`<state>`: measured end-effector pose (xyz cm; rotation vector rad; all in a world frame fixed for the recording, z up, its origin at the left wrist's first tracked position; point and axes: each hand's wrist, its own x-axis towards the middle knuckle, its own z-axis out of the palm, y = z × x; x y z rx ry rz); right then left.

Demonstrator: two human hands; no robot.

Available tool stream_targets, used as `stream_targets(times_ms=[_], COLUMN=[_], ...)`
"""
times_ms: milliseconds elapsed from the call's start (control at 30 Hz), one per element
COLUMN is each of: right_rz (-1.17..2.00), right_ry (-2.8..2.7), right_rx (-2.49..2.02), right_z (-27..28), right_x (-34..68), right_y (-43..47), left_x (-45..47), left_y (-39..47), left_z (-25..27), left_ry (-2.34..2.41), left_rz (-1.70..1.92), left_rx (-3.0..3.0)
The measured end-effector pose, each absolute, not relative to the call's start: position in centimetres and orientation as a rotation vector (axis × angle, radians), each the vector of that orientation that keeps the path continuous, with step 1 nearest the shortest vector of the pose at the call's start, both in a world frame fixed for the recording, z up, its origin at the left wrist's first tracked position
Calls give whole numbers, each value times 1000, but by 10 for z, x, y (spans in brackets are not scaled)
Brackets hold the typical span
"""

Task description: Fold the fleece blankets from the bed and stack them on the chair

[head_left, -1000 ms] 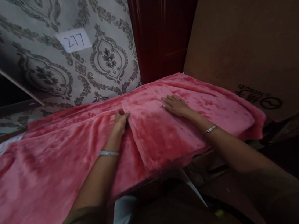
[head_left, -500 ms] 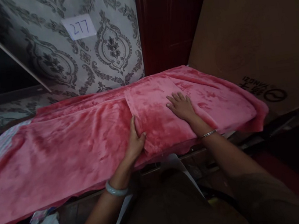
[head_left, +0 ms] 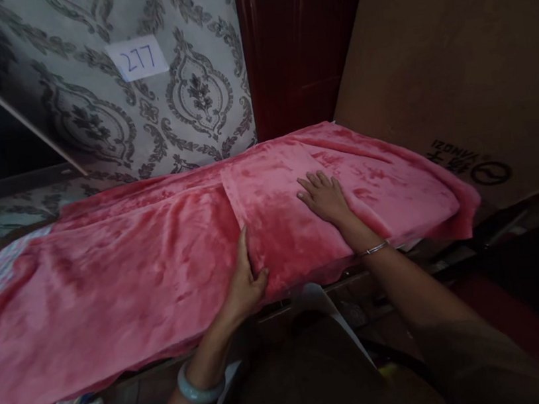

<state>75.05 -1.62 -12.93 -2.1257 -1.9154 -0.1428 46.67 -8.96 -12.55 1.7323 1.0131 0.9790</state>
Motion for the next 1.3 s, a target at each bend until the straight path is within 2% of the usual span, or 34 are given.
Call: stream_targets(times_ms=[300,400,600,733,933,1133,1300], right_rz=[-34,11,53,152,188,171,281], right_ry=[-1874,-1848,-1831,-1848,-1970,-1989,-1930], right_rx=[-2126,-2111,-2097,-2126,-2014,-2071,-2189], right_z=[-117,-115,-112,-94,-77,-108,-90], right_x=[744,743,741,736,735,748,753], right_y=[-14,-13,-14,-16,0,13,34], left_x=[447,443,472,518,547,543,543], left_y=[-79,-75,-42,-12,-10,-24,-21], left_z=[-125,-118,-84,-68,-98,-127,-131], left_ry=[1133,1259,1263,1183,1439,1434,1433], left_rz=[779,822,1037,775,328,346,445], left_rx=[1459,1414,2283,2743,2883,2896,2883])
